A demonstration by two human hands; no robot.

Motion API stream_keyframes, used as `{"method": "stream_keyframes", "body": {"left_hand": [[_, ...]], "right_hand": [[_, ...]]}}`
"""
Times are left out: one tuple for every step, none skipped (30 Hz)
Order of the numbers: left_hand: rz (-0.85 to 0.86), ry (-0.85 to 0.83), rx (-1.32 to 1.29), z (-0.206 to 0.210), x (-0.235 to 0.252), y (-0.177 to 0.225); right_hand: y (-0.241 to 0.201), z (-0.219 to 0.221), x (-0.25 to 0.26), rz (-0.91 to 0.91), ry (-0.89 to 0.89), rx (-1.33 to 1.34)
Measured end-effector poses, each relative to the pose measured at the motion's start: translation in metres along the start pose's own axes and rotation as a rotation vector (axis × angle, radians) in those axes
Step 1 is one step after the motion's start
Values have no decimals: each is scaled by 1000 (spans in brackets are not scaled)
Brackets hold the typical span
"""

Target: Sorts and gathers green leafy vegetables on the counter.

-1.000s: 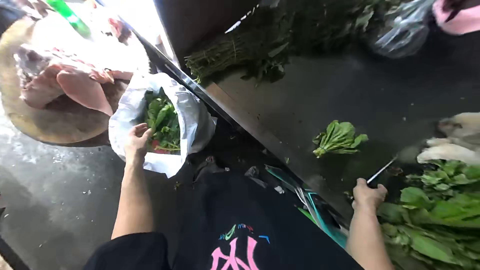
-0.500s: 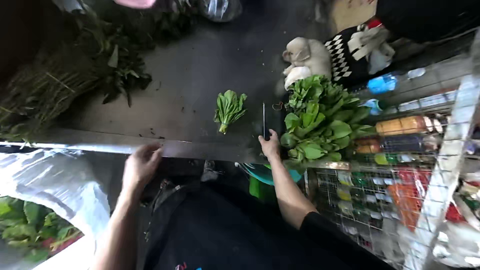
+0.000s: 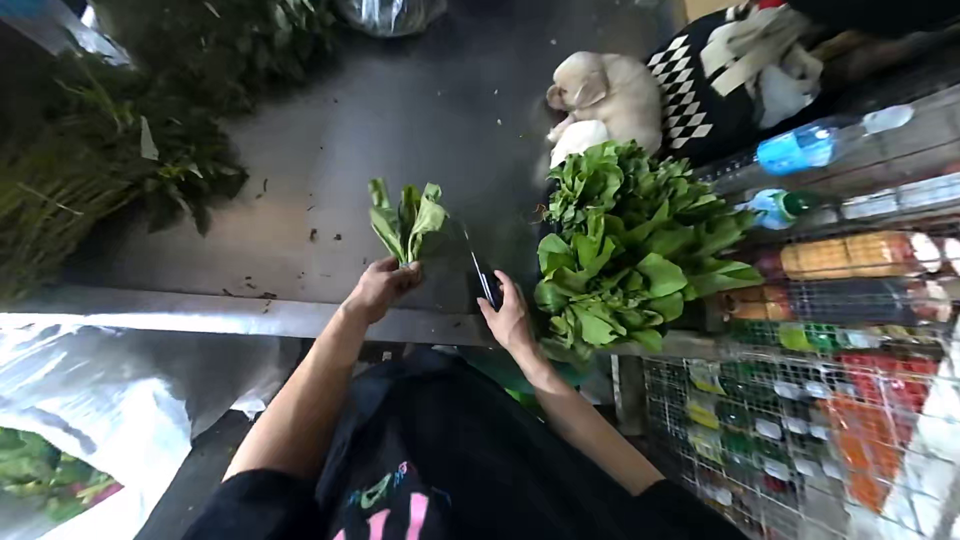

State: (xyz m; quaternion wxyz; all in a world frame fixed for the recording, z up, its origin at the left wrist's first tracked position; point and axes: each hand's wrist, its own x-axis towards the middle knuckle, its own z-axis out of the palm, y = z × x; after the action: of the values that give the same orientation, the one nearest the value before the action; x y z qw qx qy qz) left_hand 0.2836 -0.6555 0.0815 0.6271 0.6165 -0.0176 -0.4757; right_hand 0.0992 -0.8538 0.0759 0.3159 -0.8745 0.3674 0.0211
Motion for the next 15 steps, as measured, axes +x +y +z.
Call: {"method": "stream_keyframes", "body": {"left_hand": [[23,-81,-169,-2,-19,4],[50,-132,-277,-3,-35,7],[78,-169,-342,-5,-48,8],[104,-193,-387,-7,-58,8],[128,-216,-420,-9,-66,6],[149,-236,-451,-11,-71,3],[166,-255,-486,-13,-75,1],[180,-271,-510,-15,-77,-2],[192,-277,-527,-16,-80,-4],[202,-266,-533,-18,-82,-6],[208,-252,-534,-20,-84,-7],[207,-225,-525,-22,-87,-8],[204,-197,-518,-26,-90,-10],[203,-164,-515,-29,-94,-12],[207,-135,-519,-33,-98,-16]], "right_hand": [[1,-1,3,-22,-5,3],[1,-3,7,-39,-15,10],[1,-3,11,-46,-26,8],[0,-4,15,-52,-36,-6],[-1,-3,20,-60,-41,-23],[-1,-1,24,-73,-43,-47],[-1,2,29,-92,-35,-60],[-2,5,33,-115,-22,-70],[-2,7,36,-132,-14,-81],[-3,8,39,-143,-11,-91],[-4,9,42,-149,-12,-103],[-6,11,45,-151,-16,-115],[-8,12,47,-145,-21,-126],[-11,14,48,-136,-25,-136],[-14,15,49,-127,-23,-145]]}}
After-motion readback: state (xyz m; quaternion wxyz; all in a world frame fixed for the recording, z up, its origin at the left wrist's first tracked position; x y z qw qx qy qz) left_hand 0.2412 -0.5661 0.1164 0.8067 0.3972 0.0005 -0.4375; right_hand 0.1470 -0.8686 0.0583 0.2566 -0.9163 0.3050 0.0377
